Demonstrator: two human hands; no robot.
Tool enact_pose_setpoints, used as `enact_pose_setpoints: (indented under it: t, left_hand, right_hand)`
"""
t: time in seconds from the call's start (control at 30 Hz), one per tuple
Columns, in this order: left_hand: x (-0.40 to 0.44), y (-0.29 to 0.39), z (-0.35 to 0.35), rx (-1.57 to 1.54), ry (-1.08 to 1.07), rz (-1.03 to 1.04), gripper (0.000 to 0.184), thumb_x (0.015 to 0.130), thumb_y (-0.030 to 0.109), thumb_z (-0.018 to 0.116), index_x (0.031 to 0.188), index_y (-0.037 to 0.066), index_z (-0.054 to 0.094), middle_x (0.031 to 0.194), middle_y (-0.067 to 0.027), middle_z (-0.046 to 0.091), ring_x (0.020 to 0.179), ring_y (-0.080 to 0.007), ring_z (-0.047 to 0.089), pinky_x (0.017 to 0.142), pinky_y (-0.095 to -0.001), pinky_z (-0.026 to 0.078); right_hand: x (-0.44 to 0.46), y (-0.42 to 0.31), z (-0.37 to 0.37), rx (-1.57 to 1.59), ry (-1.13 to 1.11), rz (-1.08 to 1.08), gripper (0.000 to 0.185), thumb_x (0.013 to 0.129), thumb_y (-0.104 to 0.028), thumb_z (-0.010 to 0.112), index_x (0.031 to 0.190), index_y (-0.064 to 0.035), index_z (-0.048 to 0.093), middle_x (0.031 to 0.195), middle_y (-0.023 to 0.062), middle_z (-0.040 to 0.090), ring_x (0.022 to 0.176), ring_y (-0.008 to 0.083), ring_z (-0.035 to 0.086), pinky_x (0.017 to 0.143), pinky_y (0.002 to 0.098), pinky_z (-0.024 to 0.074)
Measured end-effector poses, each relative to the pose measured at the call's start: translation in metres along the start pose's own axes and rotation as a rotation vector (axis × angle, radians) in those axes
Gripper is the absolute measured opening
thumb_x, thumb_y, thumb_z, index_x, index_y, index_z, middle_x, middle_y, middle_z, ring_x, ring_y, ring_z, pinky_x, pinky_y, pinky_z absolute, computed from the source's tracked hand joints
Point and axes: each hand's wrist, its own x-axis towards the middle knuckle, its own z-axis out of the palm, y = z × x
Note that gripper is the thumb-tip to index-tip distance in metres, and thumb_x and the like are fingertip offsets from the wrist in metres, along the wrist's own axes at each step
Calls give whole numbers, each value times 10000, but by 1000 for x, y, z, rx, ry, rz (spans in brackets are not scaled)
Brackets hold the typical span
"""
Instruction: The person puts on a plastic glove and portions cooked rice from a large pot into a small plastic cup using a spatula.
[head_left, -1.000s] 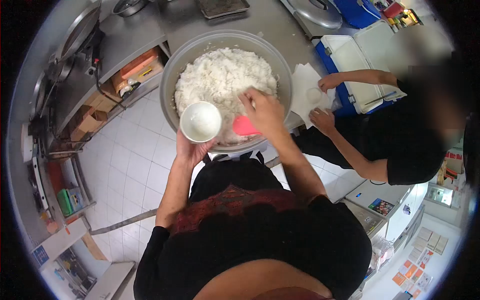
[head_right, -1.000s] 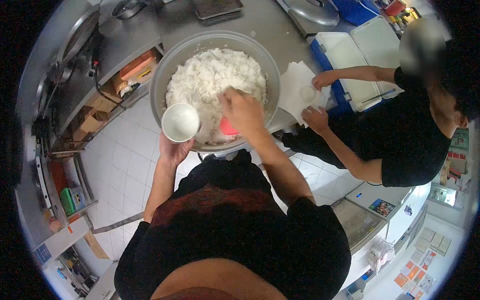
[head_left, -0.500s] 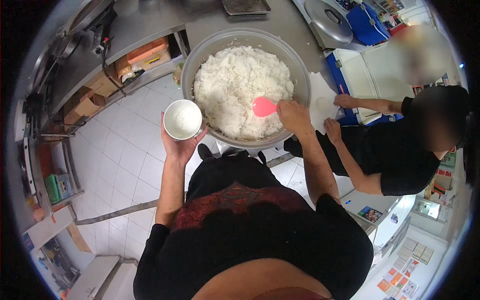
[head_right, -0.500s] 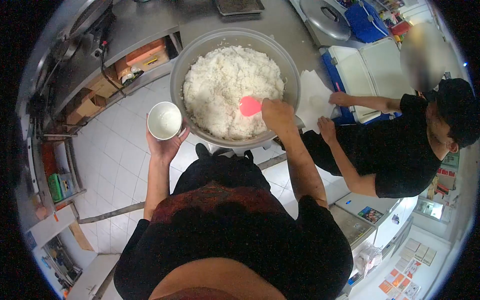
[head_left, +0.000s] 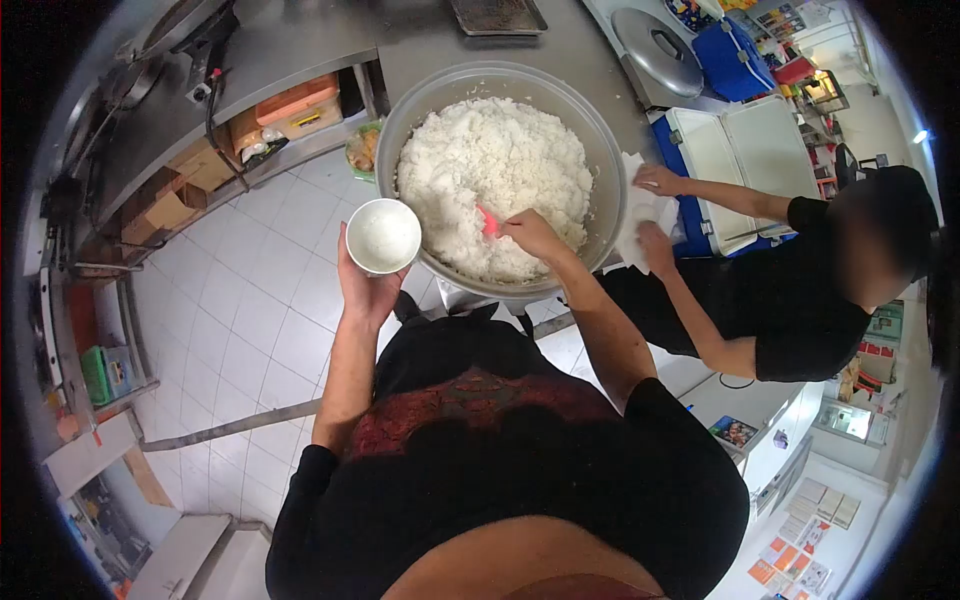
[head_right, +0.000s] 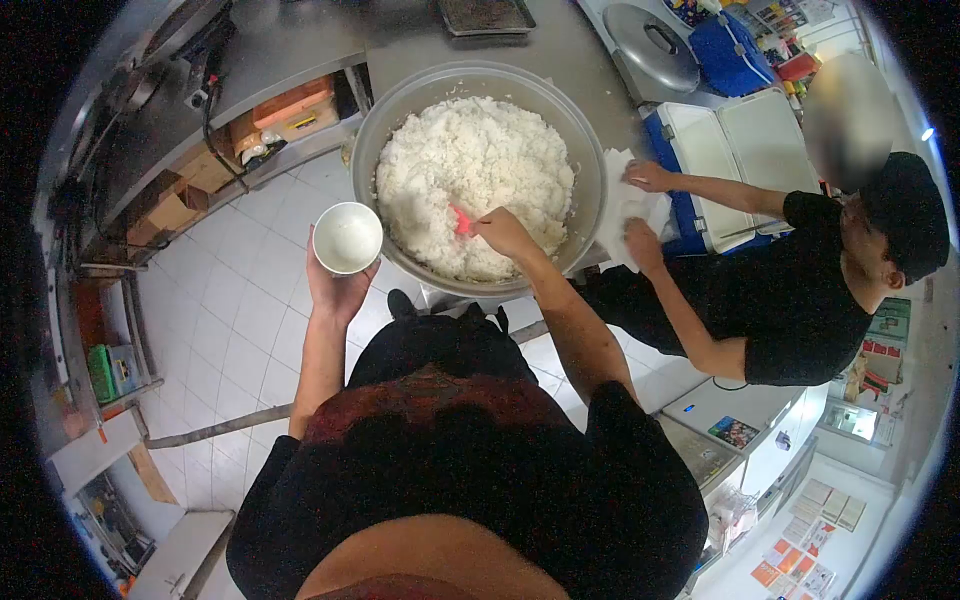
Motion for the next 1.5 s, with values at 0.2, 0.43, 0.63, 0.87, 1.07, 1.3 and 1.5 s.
enact_pose_setpoints:
  t: [0.2,0.43,0.63,0.87,1.07,1.3,1.5]
  left_hand:
    - [13,2,8,133,-5,116,608,997,554,309,1345,81,468,1319,-96,535,1233,-235,490,1051,-397,368]
    - [97,-62,16,600,14,323,612,1009,532,326,1367,46,426,1333,-105,502,1239,-225,468,1060,-402,350]
    - [103,-119,84,132,70,-121,543,993,569,331,1322,161,474,1271,-55,526,1105,-197,507,884,-376,440]
    - [110,-100,81,203,-60,-363,545,972,595,347,1293,185,508,1232,-61,543,1052,-199,533,795,-356,485]
    - [110,-91,90,453,-298,-236,521,998,511,331,1274,113,523,1209,-74,593,1117,-190,573,913,-381,498]
    - [100,-57,66,288,-281,-32,576,989,522,310,1342,105,492,1322,-87,554,1233,-229,522,1016,-452,431]
    - [76,-1,52,101,-151,-8,669,976,617,261,1356,110,476,1297,-90,566,1146,-232,566,902,-396,498]
  right_hand:
    - [-27,14,-9,205,87,-19,264,802,-235,662,886,-1,751,817,97,710,803,149,619,757,291,466]
    - [-66,-20,-43,289,329,-201,242,852,-204,660,957,4,726,789,78,700,748,136,602,680,293,468]
    - [-102,-74,-22,-357,722,-356,270,899,-151,573,1127,-22,639,790,143,657,706,323,654,628,438,503]
    - [-122,-62,-64,-394,846,-354,238,883,-179,631,1055,-25,691,815,138,670,708,296,664,632,404,511]
    - [-101,-28,-53,170,480,-237,248,905,-239,659,1009,-21,718,608,67,548,570,85,470,528,285,388]
    - [-76,-28,-68,78,534,-305,274,889,-324,649,1000,-90,739,694,139,660,586,192,605,552,363,468]
    - [-11,-21,-63,-655,698,-219,242,871,-324,621,965,-133,735,749,155,679,699,357,658,655,422,528]
